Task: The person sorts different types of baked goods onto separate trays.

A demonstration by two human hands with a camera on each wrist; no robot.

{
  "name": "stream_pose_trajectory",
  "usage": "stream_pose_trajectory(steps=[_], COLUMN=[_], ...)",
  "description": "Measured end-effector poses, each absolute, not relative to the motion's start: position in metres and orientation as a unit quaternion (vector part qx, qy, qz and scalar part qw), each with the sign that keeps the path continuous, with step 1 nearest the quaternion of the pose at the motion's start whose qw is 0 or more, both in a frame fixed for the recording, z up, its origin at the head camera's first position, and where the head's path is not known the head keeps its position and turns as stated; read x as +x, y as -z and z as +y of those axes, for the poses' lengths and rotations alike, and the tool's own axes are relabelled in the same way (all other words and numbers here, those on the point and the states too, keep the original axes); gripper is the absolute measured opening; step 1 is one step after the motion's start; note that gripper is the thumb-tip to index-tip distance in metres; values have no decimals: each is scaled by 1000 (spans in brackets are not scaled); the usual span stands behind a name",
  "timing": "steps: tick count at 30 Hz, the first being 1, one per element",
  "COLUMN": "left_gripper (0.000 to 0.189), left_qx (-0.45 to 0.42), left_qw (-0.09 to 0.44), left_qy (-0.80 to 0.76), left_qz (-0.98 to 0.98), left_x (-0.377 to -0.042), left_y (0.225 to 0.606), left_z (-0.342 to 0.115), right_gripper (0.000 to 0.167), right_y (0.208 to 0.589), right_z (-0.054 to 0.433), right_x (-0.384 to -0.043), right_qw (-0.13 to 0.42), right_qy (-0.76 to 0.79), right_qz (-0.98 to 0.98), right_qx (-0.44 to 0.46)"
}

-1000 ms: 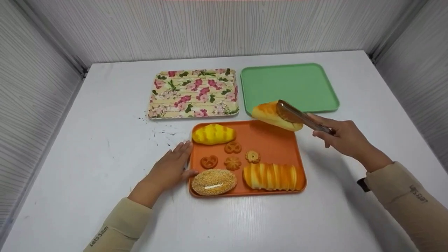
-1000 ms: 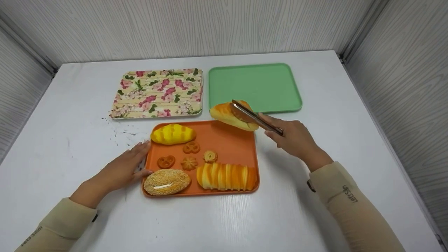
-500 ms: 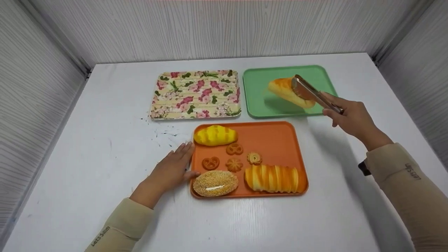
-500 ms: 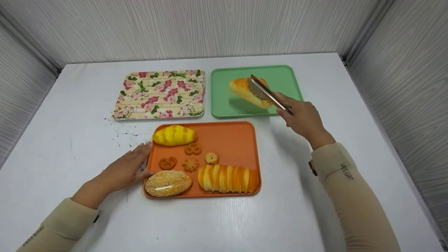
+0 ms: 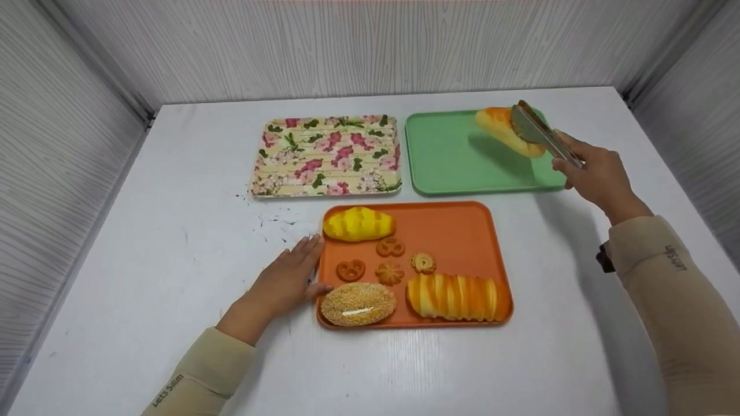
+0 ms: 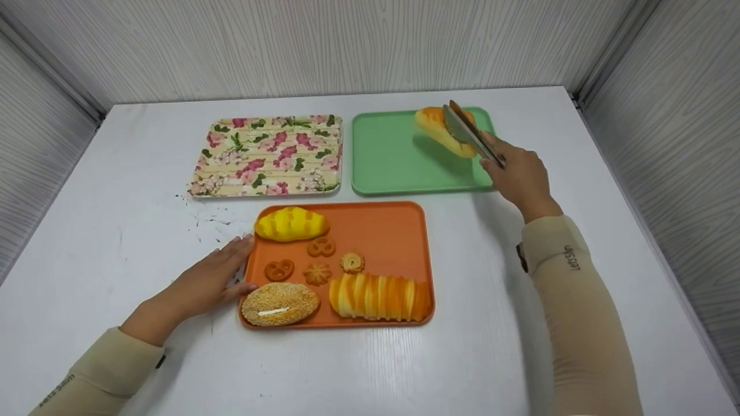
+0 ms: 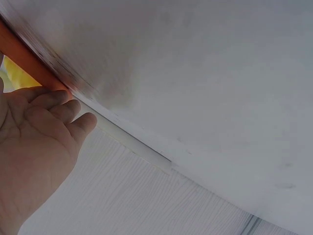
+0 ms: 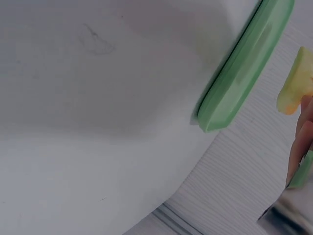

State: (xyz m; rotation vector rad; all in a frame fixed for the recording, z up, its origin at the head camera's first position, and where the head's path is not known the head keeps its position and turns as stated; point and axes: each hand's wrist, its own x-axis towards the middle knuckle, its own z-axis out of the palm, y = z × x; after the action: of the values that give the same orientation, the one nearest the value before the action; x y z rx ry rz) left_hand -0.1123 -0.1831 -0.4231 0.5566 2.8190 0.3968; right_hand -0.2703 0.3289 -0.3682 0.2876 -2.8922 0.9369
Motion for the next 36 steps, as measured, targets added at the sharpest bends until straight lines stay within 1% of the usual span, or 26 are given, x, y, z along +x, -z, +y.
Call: stream_pose_trajectory(steps=[3,8,16,22,27,36], left_gripper=[87,87,87,87,87,87], left_qx=[188,186,183,179,180,193], left_qw=[121,124,125,133,128,113], left_qy=[-132,-125,-129,-133,-134,-135], left_qz=[966,967,967,966,966,965], left_x=[-113,-113,-112,-113,-113,-112], left_y=[422,423,423,423,423,424], left_z=[-182,-182,-183,-183,-183,-183], right_gripper=[53,55,56,57,57,63], right_y=[372,380,386,388,390,396], right_z=[334,339,340,342,343,343], right_x=[-276,-284,-296,-299,-301,-305], right_qw=[54,49,20,13,8,-24], right_qy=[-293,-286,-293,-296,-298,-294], right_qz=[-950,-954,-955,-955,-954,-955], right_qx=[89,71,43,30,28,16])
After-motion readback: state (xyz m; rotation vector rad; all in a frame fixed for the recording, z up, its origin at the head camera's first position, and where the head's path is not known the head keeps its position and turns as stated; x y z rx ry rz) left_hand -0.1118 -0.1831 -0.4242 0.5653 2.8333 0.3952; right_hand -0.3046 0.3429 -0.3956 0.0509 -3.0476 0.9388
